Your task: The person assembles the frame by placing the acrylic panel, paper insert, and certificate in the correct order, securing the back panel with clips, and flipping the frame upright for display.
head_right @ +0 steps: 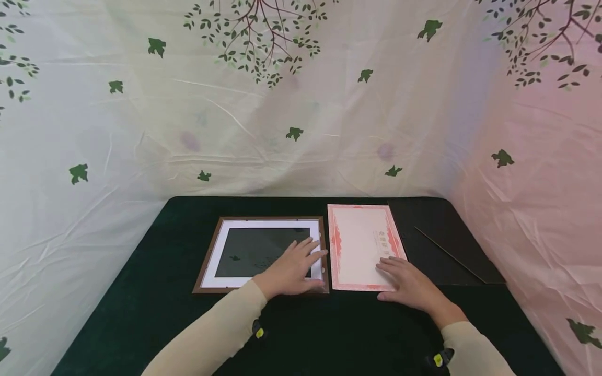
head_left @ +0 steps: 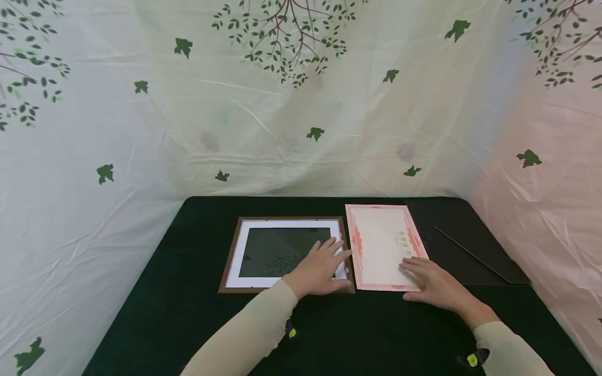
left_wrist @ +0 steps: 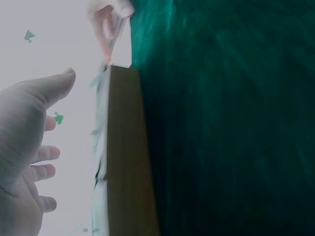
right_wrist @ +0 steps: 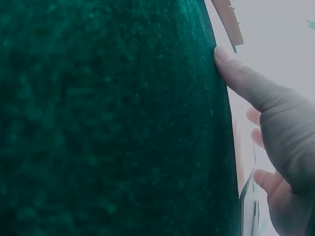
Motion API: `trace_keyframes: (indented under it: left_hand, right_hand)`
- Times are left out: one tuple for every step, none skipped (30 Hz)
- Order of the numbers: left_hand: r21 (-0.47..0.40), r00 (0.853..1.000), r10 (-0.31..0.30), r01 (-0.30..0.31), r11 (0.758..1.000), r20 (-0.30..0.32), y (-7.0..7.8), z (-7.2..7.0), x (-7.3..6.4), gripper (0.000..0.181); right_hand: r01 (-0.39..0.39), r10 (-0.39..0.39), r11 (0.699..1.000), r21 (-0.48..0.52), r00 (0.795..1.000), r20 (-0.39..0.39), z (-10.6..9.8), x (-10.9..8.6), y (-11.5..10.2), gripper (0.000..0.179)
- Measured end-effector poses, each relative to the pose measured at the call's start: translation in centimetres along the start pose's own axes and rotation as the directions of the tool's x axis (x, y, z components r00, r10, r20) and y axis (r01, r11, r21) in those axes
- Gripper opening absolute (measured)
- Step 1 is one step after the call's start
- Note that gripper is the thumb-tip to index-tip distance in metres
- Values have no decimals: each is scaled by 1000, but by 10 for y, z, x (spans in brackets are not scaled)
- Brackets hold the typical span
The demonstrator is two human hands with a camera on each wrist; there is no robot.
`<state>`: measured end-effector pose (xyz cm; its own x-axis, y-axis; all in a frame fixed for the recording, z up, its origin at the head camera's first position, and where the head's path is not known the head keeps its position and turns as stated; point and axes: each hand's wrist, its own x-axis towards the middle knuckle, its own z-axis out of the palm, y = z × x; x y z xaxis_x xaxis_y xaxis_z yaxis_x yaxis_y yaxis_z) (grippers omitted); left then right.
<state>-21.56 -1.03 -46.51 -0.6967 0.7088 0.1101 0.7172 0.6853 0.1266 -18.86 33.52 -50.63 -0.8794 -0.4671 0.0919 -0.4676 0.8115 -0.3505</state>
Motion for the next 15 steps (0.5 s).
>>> trace_keyframes:
  left_hand:
    - [3,1000,2,-2,1000,11,4,3,6,74]
    - [10,1000,1,-1,1000,22,8,6,11,74]
    - [15,999,-3,3,1000,32,11,8,16,74]
    - [21,999,-10,9,1000,47,15,11,21,74]
    - [30,998,-17,15,999,62,18,13,25,74]
    - [38,997,-23,20,999,76,22,16,29,74]
    - [47,995,-33,29,998,91,25,18,33,74]
    - [59,994,-40,34,998,101,28,20,36,74]
    - [71,993,-44,36,997,109,31,22,38,74]
    - [90,992,-46,35,995,118,34,24,41,73]
    - [112,991,-44,30,993,124,36,26,43,73]
    - [132,991,-44,26,991,129,38,28,44,72]
    - [151,990,-44,23,988,135,40,30,45,71]
    - [171,989,-43,19,985,139,41,32,45,70]
    - [191,989,-44,16,981,144,43,34,45,70]
  right_hand:
    - [-3,3,1000,-1,1000,1,0,1,0,81]
    - [-4,4,1000,-3,1000,2,0,3,-1,80]
    - [-5,5,1000,-4,1000,3,1,4,-1,80]
    - [-6,6,1000,-6,1000,5,1,5,-1,80]
    - [-7,7,1000,-9,1000,6,1,6,-1,79]
    - [-8,8,1000,-13,1000,8,2,7,-1,79]
    - [-10,10,1000,-13,1000,10,2,7,0,79]
    - [-11,11,1000,-16,1000,14,3,7,0,79]
    - [-12,13,1000,-19,1000,15,3,7,0,80]
    - [-13,13,1000,-21,1000,16,4,7,0,80]
    - [-13,13,1000,-21,1000,14,4,7,0,80]
    - [-11,12,1000,-22,1000,13,4,7,0,79]
    - [-11,11,1000,-20,1000,11,5,7,0,79]
    - [-8,9,1000,-21,1000,10,6,8,0,78]
    - [-6,7,1000,-20,1000,8,6,8,0,77]
